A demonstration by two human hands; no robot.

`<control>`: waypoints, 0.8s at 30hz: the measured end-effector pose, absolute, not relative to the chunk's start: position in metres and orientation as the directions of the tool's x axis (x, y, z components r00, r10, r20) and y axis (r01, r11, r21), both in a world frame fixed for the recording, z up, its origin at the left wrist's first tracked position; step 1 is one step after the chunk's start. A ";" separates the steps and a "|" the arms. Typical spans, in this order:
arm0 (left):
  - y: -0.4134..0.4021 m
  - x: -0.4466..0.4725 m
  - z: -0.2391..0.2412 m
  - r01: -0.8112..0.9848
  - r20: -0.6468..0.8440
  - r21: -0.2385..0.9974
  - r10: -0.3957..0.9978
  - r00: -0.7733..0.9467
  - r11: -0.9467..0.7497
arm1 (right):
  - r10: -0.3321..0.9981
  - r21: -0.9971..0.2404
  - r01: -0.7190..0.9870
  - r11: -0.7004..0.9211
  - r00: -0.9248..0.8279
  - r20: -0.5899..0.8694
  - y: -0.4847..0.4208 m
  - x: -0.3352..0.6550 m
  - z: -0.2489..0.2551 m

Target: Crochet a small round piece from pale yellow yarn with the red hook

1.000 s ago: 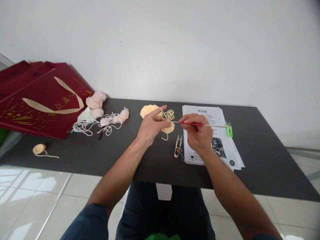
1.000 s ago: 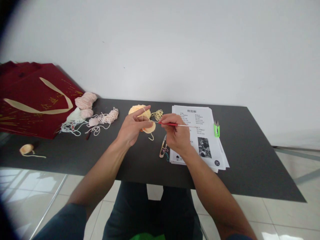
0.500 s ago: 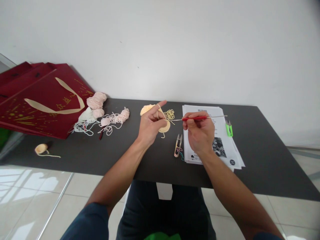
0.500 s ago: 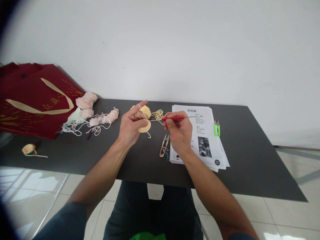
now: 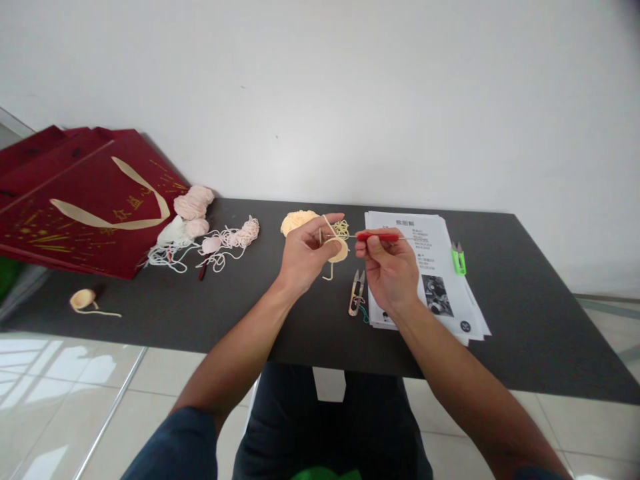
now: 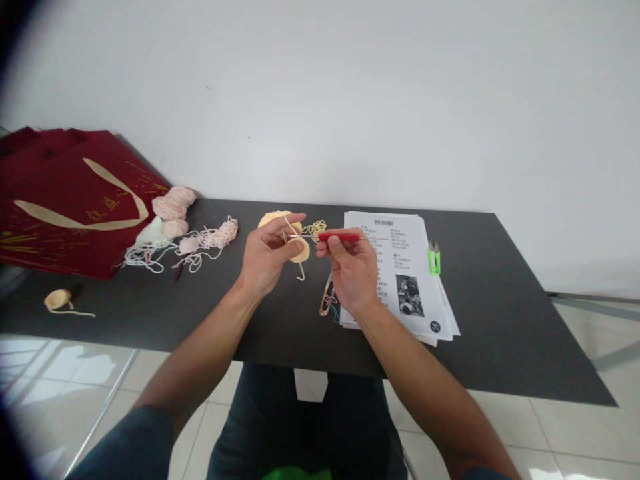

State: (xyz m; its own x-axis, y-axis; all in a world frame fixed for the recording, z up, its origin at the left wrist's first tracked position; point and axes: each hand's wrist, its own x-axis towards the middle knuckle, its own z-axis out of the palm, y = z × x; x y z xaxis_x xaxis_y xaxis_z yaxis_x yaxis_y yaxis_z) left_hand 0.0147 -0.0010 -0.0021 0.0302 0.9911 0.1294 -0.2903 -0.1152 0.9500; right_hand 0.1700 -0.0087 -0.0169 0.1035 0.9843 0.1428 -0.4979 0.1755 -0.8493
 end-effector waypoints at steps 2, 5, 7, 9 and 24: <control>-0.001 0.016 -0.003 -0.286 0.142 0.949 0.990 0.005 -0.135 | 0.984 -0.856 -0.486 0.175 0.116 0.135 -0.010 0.167 -0.017; -0.001 0.017 -0.004 -0.314 0.155 0.936 0.987 -0.039 -0.159 | 0.981 -0.854 -0.485 0.191 0.127 0.147 -0.011 0.165 -0.016; 0.000 0.017 -0.004 -0.334 0.151 0.929 0.987 -0.057 -0.162 | 0.980 -0.854 -0.481 0.200 0.115 0.165 -0.012 0.165 -0.016; 0.000 0.017 -0.003 -0.330 0.143 0.931 0.987 -0.069 -0.158 | 0.979 -0.860 -0.468 0.203 0.101 0.176 -0.012 0.166 -0.016; -0.004 0.019 0.002 -0.330 0.122 0.932 0.987 -0.103 -0.150 | 0.930 -0.909 -0.236 0.343 0.222 0.293 -0.019 0.163 -0.014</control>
State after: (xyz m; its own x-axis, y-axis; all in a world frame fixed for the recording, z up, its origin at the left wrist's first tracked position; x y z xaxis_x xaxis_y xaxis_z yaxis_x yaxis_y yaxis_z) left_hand 0.0190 -0.0041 0.0019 -0.1034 0.9871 0.1221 -0.3304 -0.1499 0.9319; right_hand 0.1631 -0.0192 -0.0138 0.2224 0.9299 0.2930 -0.2355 0.3429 -0.9094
